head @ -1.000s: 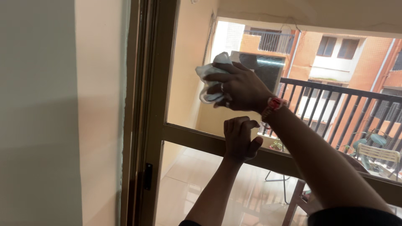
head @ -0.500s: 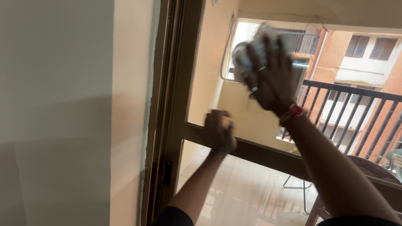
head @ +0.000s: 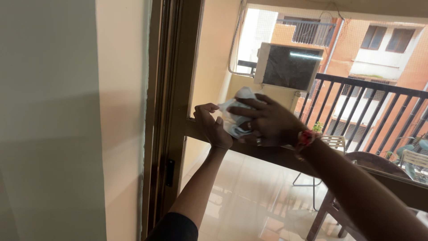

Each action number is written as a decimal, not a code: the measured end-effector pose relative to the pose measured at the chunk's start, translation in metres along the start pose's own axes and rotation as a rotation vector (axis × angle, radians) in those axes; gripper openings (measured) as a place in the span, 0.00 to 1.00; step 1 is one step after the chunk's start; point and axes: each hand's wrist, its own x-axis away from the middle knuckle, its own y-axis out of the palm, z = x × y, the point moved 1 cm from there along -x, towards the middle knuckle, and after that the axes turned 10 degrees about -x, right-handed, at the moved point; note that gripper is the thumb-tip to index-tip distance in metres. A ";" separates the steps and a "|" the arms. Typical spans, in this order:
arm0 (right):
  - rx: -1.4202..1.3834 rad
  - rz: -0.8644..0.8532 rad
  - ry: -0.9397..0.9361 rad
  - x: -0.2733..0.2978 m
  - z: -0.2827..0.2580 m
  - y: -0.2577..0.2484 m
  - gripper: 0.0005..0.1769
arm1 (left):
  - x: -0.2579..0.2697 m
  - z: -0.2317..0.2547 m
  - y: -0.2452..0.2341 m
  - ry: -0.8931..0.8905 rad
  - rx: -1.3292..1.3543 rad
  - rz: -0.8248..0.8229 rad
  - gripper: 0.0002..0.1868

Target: The person cleans a glass window pane with a white cloth, using circular and sweeping hand motions to wipe across the surface.

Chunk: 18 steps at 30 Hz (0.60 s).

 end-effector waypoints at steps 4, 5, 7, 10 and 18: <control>0.129 0.000 0.024 0.024 0.026 -0.019 0.21 | -0.001 0.003 -0.002 0.026 -0.052 -0.042 0.36; 0.242 0.127 -0.032 0.028 0.033 -0.023 0.23 | 0.000 0.003 -0.002 0.038 -0.075 -0.044 0.36; 0.288 0.180 0.034 0.033 0.049 -0.033 0.29 | 0.000 0.004 -0.002 0.056 -0.084 -0.043 0.36; 0.370 0.329 0.179 0.017 0.071 -0.041 0.33 | 0.001 0.005 -0.004 0.068 -0.090 -0.027 0.35; 0.474 0.686 0.395 -0.084 0.071 -0.004 0.27 | 0.004 -0.001 -0.002 0.087 -0.030 -0.001 0.31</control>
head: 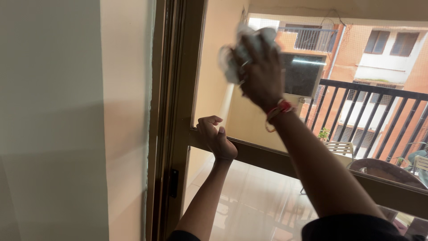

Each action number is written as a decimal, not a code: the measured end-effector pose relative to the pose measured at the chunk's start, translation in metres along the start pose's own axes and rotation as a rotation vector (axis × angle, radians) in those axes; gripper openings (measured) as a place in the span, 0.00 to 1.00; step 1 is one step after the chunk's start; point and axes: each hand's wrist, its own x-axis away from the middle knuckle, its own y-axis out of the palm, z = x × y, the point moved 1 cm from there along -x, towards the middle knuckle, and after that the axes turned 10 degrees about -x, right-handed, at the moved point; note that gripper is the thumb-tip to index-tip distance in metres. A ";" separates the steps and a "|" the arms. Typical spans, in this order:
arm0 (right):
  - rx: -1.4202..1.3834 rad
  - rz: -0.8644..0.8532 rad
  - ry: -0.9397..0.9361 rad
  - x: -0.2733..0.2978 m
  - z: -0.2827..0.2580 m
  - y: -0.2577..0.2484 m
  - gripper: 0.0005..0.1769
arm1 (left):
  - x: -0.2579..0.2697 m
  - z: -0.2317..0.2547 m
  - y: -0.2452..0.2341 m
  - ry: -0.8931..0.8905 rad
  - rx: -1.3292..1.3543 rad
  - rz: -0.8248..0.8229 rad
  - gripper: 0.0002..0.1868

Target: The person cleans a glass window pane with a white cloth, using circular and sweeping hand motions to wipe across the surface.

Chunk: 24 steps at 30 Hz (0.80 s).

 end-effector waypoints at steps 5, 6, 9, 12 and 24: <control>-0.411 -0.380 -0.300 0.014 -0.032 -0.013 0.26 | 0.000 -0.001 0.000 0.039 0.038 0.043 0.29; -0.407 -0.390 -0.298 0.019 -0.030 -0.021 0.26 | 0.001 0.000 0.000 0.029 0.043 0.040 0.29; -0.475 -0.578 -0.363 0.036 -0.011 -0.049 0.19 | 0.000 -0.001 -0.001 -0.063 -0.042 -0.017 0.27; -0.428 -0.609 -0.359 0.049 0.022 -0.079 0.19 | -0.003 0.000 -0.003 0.005 -0.087 -0.036 0.24; -0.010 -0.106 -0.028 0.124 0.119 -0.182 0.17 | -0.015 0.040 0.004 0.152 -0.250 -0.253 0.14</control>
